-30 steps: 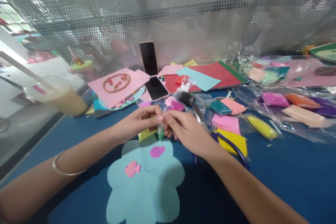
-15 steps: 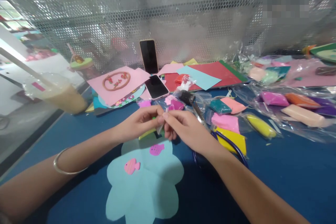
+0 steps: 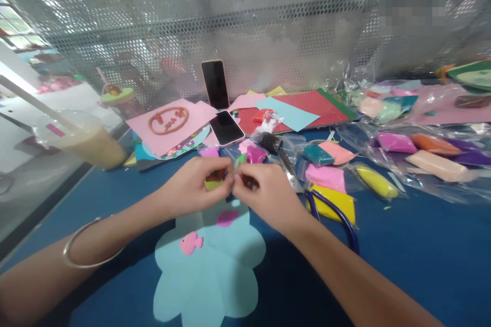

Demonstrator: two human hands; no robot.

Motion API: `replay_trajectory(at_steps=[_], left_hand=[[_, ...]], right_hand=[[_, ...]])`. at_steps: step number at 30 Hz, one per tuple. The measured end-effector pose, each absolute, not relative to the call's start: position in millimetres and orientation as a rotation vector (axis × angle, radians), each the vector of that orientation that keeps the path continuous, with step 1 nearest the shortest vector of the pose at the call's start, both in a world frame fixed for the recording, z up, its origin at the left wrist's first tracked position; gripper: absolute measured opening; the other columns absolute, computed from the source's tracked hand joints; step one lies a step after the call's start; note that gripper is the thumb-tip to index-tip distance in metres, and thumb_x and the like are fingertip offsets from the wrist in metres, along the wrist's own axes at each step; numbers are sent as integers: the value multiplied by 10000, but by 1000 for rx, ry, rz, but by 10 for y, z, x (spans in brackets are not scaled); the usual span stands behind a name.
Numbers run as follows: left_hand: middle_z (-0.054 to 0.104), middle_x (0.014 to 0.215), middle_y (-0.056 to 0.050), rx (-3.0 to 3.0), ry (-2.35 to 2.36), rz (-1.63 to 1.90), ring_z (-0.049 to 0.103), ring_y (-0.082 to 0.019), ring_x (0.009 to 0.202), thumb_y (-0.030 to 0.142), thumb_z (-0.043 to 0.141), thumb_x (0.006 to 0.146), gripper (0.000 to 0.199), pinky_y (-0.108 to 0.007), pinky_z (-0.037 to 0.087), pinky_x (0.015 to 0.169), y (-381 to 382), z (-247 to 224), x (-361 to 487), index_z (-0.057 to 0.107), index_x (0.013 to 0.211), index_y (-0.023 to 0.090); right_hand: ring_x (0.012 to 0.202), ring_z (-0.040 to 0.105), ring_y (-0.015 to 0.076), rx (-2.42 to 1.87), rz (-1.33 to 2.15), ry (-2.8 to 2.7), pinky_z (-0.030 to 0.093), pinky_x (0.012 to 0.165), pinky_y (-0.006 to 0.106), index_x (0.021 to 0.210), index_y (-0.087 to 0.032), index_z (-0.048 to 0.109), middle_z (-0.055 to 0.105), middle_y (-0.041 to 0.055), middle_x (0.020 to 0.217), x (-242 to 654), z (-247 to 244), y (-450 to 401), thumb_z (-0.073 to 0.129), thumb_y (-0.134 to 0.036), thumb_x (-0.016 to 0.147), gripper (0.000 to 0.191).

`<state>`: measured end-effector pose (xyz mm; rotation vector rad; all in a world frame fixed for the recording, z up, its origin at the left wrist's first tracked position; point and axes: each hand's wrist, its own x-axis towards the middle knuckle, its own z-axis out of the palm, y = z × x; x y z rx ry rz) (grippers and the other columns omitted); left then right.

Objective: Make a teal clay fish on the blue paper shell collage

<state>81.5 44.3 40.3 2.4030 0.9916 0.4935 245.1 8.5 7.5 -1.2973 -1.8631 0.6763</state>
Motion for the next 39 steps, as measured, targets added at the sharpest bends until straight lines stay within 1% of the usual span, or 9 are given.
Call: replay_trajectory(at_steps=[3,9,15,20,23,27,30,35,39], left_hand=[[405,521,48,2567,1032,381,344,-93,499,224,475,751,178,-235,219,488,430,429,805,413,594,170],[426,512,36,2614,926,391,367,-94,502,176,437,713,187,-241,233,491,440,377,825,380,536,161],[399,506,40,2589,1189,527,349,-96,493,163,451,718,215,-235,244,482,518,369,796,382,514,166],[605,753,-10,2734,1153,754,530,-149,671,204,503,765,46,-246,368,586,550,329,763,535,784,177],[623,859,-41,2953,822,887,557,-171,767,135,515,763,132,-269,404,657,528,294,770,502,889,173],[637,849,-28,3085,474,1066,571,-157,766,34,460,783,194,-274,408,693,486,300,779,472,891,195],[646,861,-36,3099,325,1004,578,-145,757,7,427,797,214,-265,417,692,474,304,781,452,896,194],[614,778,-27,2979,286,1021,514,-124,662,-13,339,844,235,-233,438,639,518,239,786,430,947,177],[614,807,-39,2913,326,991,514,-128,710,0,367,872,210,-215,450,646,549,221,779,454,971,164]], right_hand=[[517,357,83,-1282,529,-1948,267,485,220,589,-179,462,398,-47,537,2445,58,72,472,-192,787,199],[517,330,78,-1264,443,-1975,257,493,210,573,-184,396,346,-54,534,2465,27,66,477,-157,739,187],[497,284,75,-1320,422,-1854,228,471,214,546,-188,330,302,-65,499,2406,55,47,478,-111,636,189],[496,284,77,-1335,515,-1794,213,467,224,539,-189,334,311,-62,498,2406,72,78,474,-130,648,187],[498,287,82,-1336,580,-1798,211,466,229,539,-191,340,313,-57,500,2424,79,87,464,-136,665,185],[513,336,92,-1334,685,-1771,250,477,226,549,-186,411,367,-46,503,2448,98,88,455,-164,716,174],[518,343,93,-1324,737,-1786,247,475,227,547,-182,424,395,-41,505,2458,107,87,460,-217,759,217],[508,406,95,-1300,866,-1738,284,480,222,572,-188,432,451,-43,509,2459,87,91,441,-184,755,183],[486,436,94,-1259,952,-1676,318,493,222,564,-192,442,473,-48,495,2466,77,116,427,-161,749,188]])
